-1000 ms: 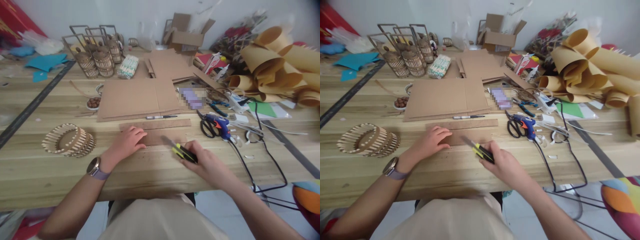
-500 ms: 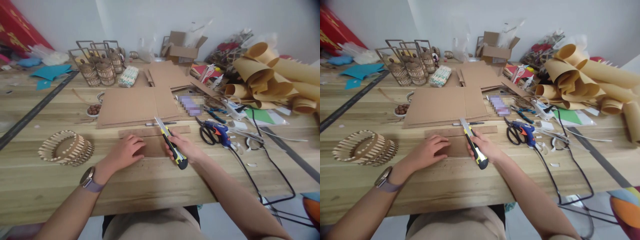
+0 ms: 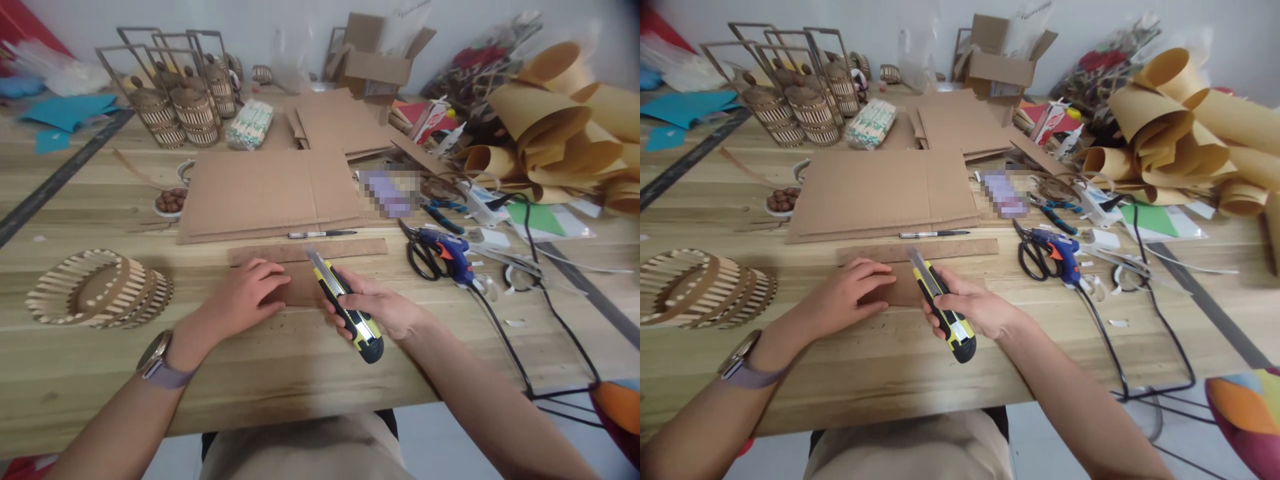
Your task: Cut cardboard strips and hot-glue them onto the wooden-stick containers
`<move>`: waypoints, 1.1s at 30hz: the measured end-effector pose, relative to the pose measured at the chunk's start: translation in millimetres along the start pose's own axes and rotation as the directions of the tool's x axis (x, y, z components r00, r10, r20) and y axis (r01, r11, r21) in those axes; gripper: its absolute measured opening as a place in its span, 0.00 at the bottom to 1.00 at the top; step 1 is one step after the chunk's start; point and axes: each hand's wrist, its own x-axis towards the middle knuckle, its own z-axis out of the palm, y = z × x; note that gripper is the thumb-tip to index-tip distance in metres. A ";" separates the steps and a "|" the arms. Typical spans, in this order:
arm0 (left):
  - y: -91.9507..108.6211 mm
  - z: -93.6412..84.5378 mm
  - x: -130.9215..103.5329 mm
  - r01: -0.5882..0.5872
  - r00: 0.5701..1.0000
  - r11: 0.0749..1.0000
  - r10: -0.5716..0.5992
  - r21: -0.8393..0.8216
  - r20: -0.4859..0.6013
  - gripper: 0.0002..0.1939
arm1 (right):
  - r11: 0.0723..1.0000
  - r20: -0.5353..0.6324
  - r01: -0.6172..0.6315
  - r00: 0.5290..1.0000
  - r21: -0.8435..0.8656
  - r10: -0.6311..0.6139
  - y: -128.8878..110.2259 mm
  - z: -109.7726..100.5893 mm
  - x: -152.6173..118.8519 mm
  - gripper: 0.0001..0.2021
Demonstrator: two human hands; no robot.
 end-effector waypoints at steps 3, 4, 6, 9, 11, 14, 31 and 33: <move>2.1 -0.1 -0.1 -0.001 1.000 1.000 0.000 0.028 0.012 0.17 | 0.999 0.022 -0.028 0.999 0.038 0.027 0.8 -6.0 1.6 0.19; 3.1 0.1 -0.2 -0.001 1.000 0.999 0.001 0.043 0.016 0.17 | 0.998 0.022 -0.033 0.999 0.056 0.032 0.2 -8.5 2.2 0.21; 5.1 0.7 -0.5 0.003 1.000 0.998 -0.005 0.070 0.020 0.17 | 0.996 0.001 -0.027 1.000 0.085 0.027 -1.6 -13.7 3.2 0.24; 7.5 2.1 -1.5 0.008 1.000 0.996 -0.009 0.089 0.010 0.18 | 0.994 -0.064 -0.002 0.998 0.105 0.009 -4.4 -20.5 3.8 0.26; 8.7 2.8 -2.4 0.009 1.000 0.996 -0.009 0.092 0.004 0.18 | 0.995 -0.114 0.016 0.993 0.102 -0.005 -5.2 -23.9 4.0 0.26; 9.9 3.5 -3.4 0.022 1.000 0.996 -0.022 0.085 0.005 0.17 | 0.997 -0.192 0.025 0.981 0.067 -0.011 -4.8 -26.8 5.3 0.27; 2.7 -1.6 -3.4 -0.003 1.000 0.993 0.005 0.119 -0.013 0.20 | 0.995 -0.153 0.079 0.986 0.057 -0.069 -5.0 -23.7 9.0 0.22; 0.4 -0.1 -4.0 -0.010 0.999 0.992 0.016 0.125 -0.045 0.21 | 0.995 -0.157 0.068 0.986 0.071 -0.056 -3.4 -21.8 11.1 0.21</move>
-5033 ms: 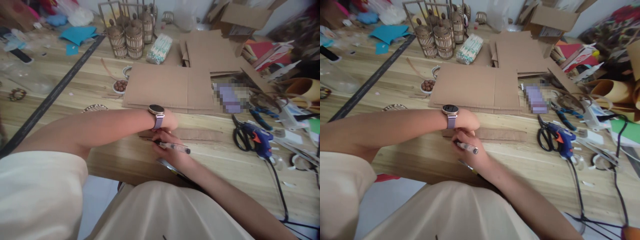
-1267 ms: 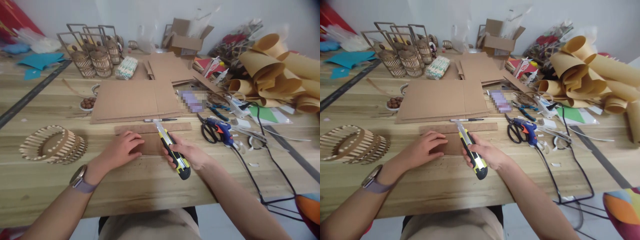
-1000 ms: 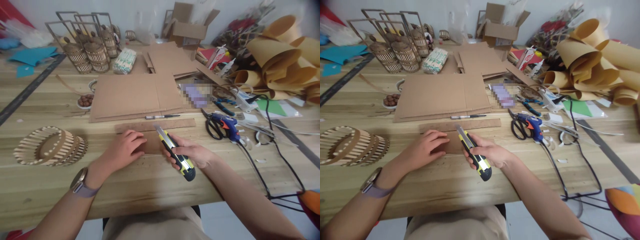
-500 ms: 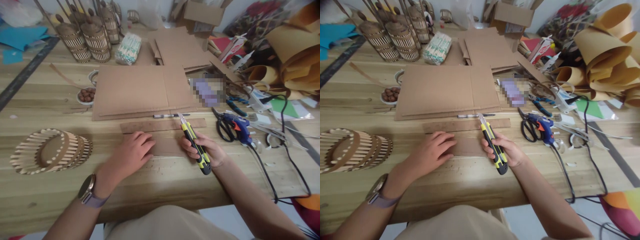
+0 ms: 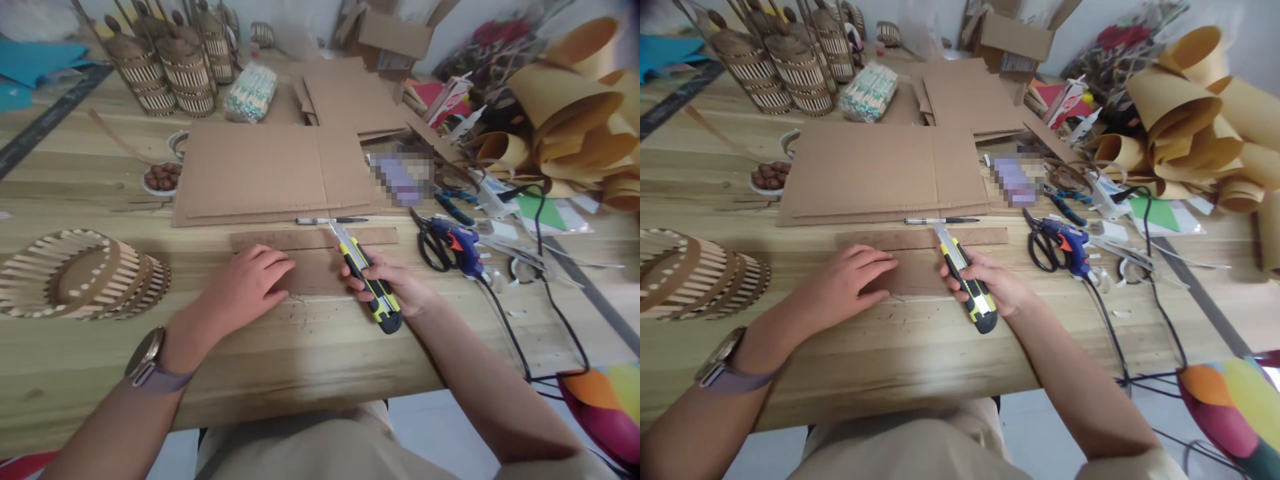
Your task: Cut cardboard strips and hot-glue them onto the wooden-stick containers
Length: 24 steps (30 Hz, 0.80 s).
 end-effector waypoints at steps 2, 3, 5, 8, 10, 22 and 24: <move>-1.9 2.5 -0.5 -0.004 1.000 1.000 0.004 0.001 -0.024 0.21 | 1.000 -0.005 0.002 1.000 0.016 -0.002 1.6 2.7 0.7 0.19; -2.6 3.8 -0.6 -0.006 1.000 1.000 0.006 0.000 -0.028 0.21 | 1.000 -0.003 0.002 1.000 0.023 -0.002 2.3 4.2 0.7 0.18; -3.9 5.6 -0.6 -0.009 1.000 1.000 0.009 -0.007 -0.029 0.20 | 0.999 0.006 -0.007 1.000 0.033 0.007 3.3 7.4 0.2 0.18; -5.4 6.3 -0.4 -0.011 1.000 1.000 0.010 -0.028 -0.026 0.20 | 0.999 -0.007 -0.017 1.000 0.044 0.017 4.2 12.5 -1.2 0.20; -6.3 5.9 -0.4 -0.011 1.000 0.999 0.010 -0.045 -0.022 0.20 | 0.998 -0.032 -0.013 0.999 0.058 0.015 4.9 16.0 -2.3 0.23; -9.4 5.4 -0.4 -0.033 0.997 0.997 0.027 -0.074 -0.072 0.17 | 0.999 -0.086 0.012 0.996 0.030 -0.009 4.4 26.9 -4.4 0.29; -8.8 2.5 0.9 -0.033 0.991 0.995 0.019 -0.097 -0.136 0.15 | 0.995 -0.100 0.044 0.994 -0.086 -0.053 -3.6 25.4 -6.9 0.22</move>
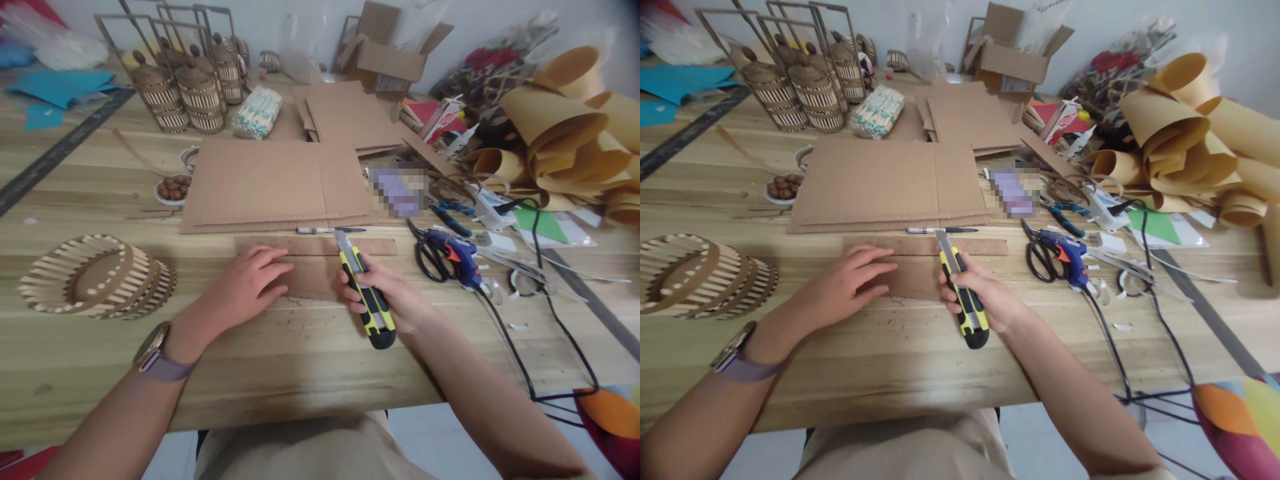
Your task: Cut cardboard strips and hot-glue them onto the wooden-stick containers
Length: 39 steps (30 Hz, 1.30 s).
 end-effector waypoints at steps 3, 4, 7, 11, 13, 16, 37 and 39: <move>1.7 -3.4 3.8 0.067 0.991 0.998 -0.068 -0.008 -0.116 0.16 | 0.926 0.036 0.032 0.999 -0.375 -0.020 -18.8 -2.6 -5.7 0.18; 2.4 -3.8 5.7 0.104 0.985 0.995 -0.102 0.008 -0.138 0.17 | 0.850 0.064 0.028 0.998 -0.527 0.006 -25.8 -2.2 -7.6 0.18; 5.1 -2.6 14.8 0.202 0.972 0.976 -0.190 0.081 -0.141 0.19 | 0.445 0.097 0.033 0.988 -0.895 0.121 -42.5 5.5 -9.7 0.16; 9.5 5.2 36.3 0.244 0.967 0.957 -0.228 0.155 -0.115 0.21 | -0.147 0.075 0.101 0.982 -0.984 0.175 -45.2 24.9 0.4 0.10; 11.0 11.4 47.5 0.242 0.969 0.953 -0.229 0.180 -0.089 0.22 | -0.284 0.078 0.133 0.977 -0.950 0.198 -40.8 33.2 8.2 0.12; 10.7 22.9 57.9 0.242 0.970 0.951 -0.242 0.193 -0.022 0.27 | -0.342 0.072 0.147 0.972 -0.928 0.223 -35.3 40.2 17.2 0.16; 7.9 42.9 55.6 0.286 0.958 0.946 -0.287 0.155 -0.018 0.33 | -0.466 0.027 0.133 0.974 -0.875 0.227 -32.9 48.0 21.2 0.16; 7.4 43.7 55.1 0.285 0.958 0.946 -0.285 0.157 -0.025 0.33 | -0.468 0.028 0.135 0.973 -0.874 0.228 -33.0 48.0 21.3 0.16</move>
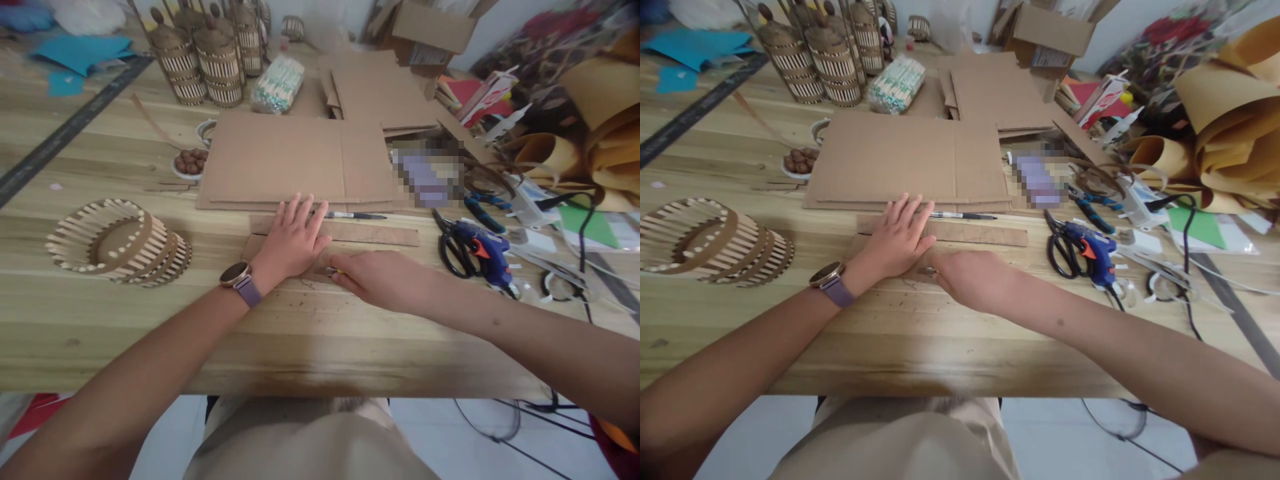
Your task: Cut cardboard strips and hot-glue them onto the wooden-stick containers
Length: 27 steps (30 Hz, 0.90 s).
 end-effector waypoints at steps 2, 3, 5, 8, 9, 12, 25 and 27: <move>0.1 0.0 0.0 0.003 1.000 1.000 -0.003 0.003 0.003 0.33 | 1.000 -0.007 0.009 1.000 -0.002 -0.009 -0.5 -0.1 0.2 0.16; 0.3 -0.2 0.0 0.005 1.000 1.000 -0.005 0.005 0.006 0.33 | 1.000 -0.012 0.010 1.000 -0.005 -0.010 -1.2 -0.5 0.3 0.16; 0.8 -0.6 0.0 0.010 1.000 1.000 -0.010 0.008 0.012 0.33 | 1.000 -0.012 0.002 1.000 -0.017 -0.002 -3.8 -2.2 0.6 0.16; 1.2 -0.4 -0.5 0.002 1.000 1.000 -0.002 0.000 0.004 0.32 | 0.998 0.002 -0.018 1.000 -0.058 0.018 -9.3 -6.1 1.8 0.15; 1.1 -0.1 -0.7 -0.001 1.000 1.000 0.001 -0.004 -0.004 0.32 | 0.997 0.006 -0.020 1.000 -0.077 0.021 -10.9 -7.1 2.5 0.14; 0.9 0.6 -1.2 -0.003 1.000 1.000 0.003 -0.010 -0.020 0.32 | 0.995 -0.052 -0.009 0.999 -0.097 0.003 -13.6 -7.2 5.7 0.13; 1.8 0.9 -2.1 -0.004 1.000 1.000 0.003 -0.028 -0.022 0.31 | 0.984 -0.304 0.051 0.953 0.171 0.004 -10.6 14.8 9.1 0.19; 1.4 0.0 -2.6 -0.009 1.000 1.000 0.009 -0.026 -0.014 0.31 | 0.915 -0.346 0.090 0.936 0.392 0.056 -5.8 18.9 7.4 0.12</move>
